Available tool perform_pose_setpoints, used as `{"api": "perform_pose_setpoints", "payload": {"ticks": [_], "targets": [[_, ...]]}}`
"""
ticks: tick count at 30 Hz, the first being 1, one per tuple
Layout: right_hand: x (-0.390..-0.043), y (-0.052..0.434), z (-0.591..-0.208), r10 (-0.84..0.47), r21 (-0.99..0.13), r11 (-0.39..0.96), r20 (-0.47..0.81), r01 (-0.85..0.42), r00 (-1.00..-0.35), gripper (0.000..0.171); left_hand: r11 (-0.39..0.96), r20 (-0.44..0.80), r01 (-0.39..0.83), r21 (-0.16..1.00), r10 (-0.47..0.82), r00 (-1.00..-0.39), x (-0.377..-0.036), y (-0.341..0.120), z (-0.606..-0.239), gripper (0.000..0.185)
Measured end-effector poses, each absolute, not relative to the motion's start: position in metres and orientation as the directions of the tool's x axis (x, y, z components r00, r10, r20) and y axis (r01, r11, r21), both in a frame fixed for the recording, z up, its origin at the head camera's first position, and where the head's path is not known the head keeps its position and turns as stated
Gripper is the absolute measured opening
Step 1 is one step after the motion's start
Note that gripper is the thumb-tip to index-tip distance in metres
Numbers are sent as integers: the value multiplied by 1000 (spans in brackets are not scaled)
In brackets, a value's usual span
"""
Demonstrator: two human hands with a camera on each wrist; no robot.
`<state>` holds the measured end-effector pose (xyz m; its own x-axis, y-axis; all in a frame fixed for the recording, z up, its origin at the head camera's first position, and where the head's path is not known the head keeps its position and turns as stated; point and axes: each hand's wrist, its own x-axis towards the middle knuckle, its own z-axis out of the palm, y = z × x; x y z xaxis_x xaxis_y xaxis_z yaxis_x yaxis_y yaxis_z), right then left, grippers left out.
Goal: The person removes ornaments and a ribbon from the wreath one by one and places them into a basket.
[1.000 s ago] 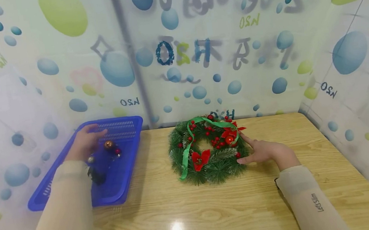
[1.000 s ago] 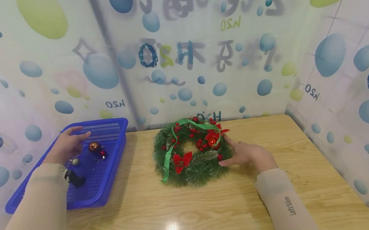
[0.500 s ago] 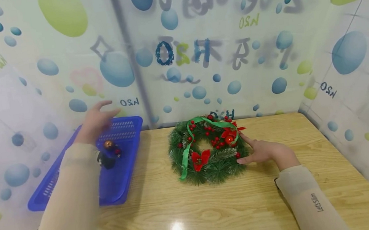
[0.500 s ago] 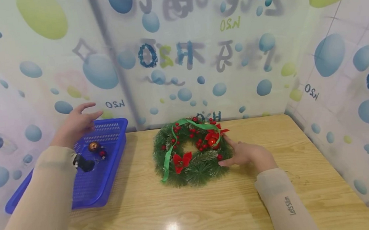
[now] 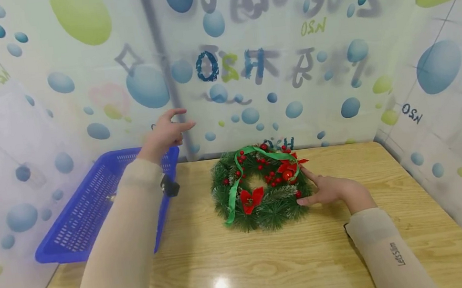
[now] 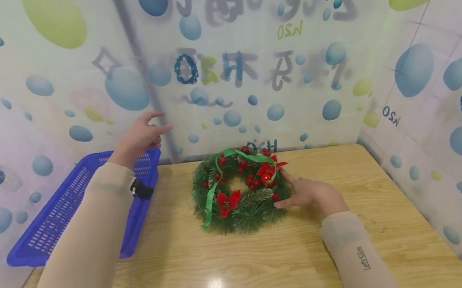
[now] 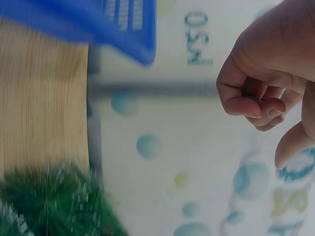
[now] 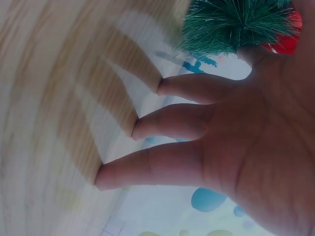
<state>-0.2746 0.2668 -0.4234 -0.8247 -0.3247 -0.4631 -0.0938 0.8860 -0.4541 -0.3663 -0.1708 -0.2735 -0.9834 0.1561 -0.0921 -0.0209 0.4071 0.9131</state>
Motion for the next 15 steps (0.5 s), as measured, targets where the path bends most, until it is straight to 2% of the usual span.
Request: {"api": "perform_pose_setpoints", "payload": {"ticks": [7, 15], "targets": [[-272, 270, -422, -320, -475, 877, -465, -72, -826, 127, 379, -78, 31, 925, 269, -960, -385, -116, -296, 71], [-274, 271, -423, -328, -466, 880, -459, -91, -826, 126, 361, -145, -14, 933, 339, -930, -393, -49, -323, 66]]}}
